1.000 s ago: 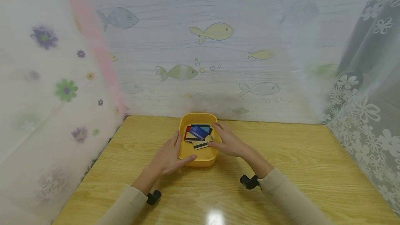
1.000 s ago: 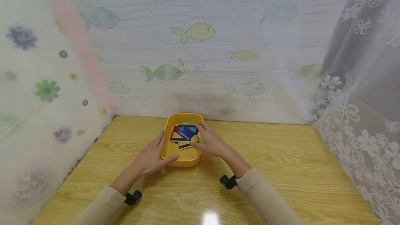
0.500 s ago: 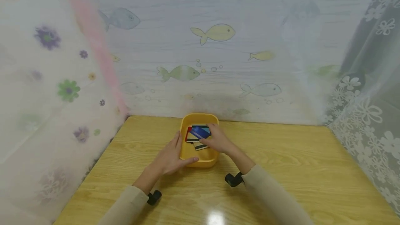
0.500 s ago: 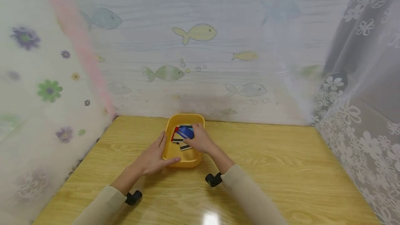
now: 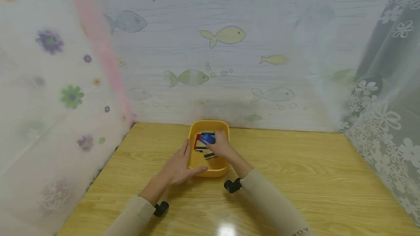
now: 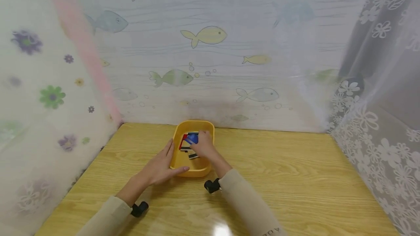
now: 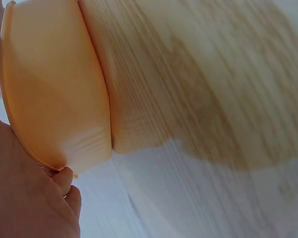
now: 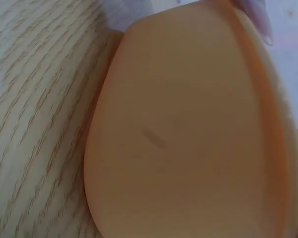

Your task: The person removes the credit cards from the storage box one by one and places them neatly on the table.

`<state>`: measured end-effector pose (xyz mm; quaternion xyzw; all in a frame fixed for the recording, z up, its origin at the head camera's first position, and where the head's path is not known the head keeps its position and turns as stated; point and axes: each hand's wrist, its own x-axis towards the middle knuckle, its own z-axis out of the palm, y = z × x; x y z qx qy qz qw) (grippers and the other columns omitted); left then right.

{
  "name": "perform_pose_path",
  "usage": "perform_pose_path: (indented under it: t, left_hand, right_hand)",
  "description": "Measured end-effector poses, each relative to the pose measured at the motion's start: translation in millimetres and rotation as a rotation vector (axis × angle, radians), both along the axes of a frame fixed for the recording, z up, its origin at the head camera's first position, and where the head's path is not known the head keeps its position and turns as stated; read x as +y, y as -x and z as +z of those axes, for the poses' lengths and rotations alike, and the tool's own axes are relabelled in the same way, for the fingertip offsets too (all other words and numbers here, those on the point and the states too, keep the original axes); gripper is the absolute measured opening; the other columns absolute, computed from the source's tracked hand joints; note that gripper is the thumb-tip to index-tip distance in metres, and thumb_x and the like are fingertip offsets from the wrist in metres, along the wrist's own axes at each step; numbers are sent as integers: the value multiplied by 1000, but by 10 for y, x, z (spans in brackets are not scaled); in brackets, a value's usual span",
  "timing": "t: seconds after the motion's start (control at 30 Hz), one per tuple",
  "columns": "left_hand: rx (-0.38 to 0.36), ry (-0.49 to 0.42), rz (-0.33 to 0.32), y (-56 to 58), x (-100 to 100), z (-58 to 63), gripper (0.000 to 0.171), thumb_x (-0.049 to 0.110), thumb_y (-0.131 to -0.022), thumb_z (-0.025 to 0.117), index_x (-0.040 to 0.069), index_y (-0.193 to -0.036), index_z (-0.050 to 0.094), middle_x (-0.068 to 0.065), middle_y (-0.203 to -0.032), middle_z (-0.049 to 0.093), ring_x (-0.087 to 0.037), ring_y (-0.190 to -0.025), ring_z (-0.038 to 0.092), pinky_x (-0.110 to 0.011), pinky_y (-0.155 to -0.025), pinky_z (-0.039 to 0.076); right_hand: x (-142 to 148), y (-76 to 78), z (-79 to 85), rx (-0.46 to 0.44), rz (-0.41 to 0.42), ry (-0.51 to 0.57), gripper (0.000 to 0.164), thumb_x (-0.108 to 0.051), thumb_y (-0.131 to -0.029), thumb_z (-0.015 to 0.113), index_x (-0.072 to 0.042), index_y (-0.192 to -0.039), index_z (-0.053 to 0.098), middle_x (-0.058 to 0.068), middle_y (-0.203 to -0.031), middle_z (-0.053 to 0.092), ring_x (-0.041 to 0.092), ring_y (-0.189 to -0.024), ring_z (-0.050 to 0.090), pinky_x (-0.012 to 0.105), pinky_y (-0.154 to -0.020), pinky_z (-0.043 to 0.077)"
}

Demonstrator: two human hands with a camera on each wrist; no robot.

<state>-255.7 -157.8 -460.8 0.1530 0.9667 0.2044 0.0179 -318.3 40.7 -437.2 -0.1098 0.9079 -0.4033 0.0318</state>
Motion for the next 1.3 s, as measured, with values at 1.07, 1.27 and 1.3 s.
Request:
perform_pose_path:
  t: [1.07, 1.27, 1.3]
  left_hand:
    - [4, -31, 8, 31, 12, -41, 120, 78, -87, 59, 3, -164, 4, -12, -172, -1, -39, -153, 23, -54, -120, 29]
    - [3, -27, 6, 26, 12, -50, 119, 78, -87, 59, 3, -164, 6, -12, -172, 0, -40, -153, 24, -55, -120, 30]
    - [1, -25, 7, 28, 16, -46, 119, 78, -87, 58, 4, -164, 6, -12, -172, 0, -40, -153, 24, -54, -120, 30]
  right_hand:
    - [-204, 179, -276, 5, -210, -135, 40, -13, -90, 77, 9, -119, 63, 27, -128, 50, 45, -126, 46, 50, -105, 46]
    - [-220, 160, -281, 12, -204, -153, 42, -16, -89, 80, 9, -118, 63, 27, -123, 51, 44, -121, 47, 51, -104, 46]
    - [-220, 164, -282, 15, -205, -158, 44, -17, -89, 80, 9, -119, 63, 27, -123, 52, 43, -120, 47, 51, -104, 46]
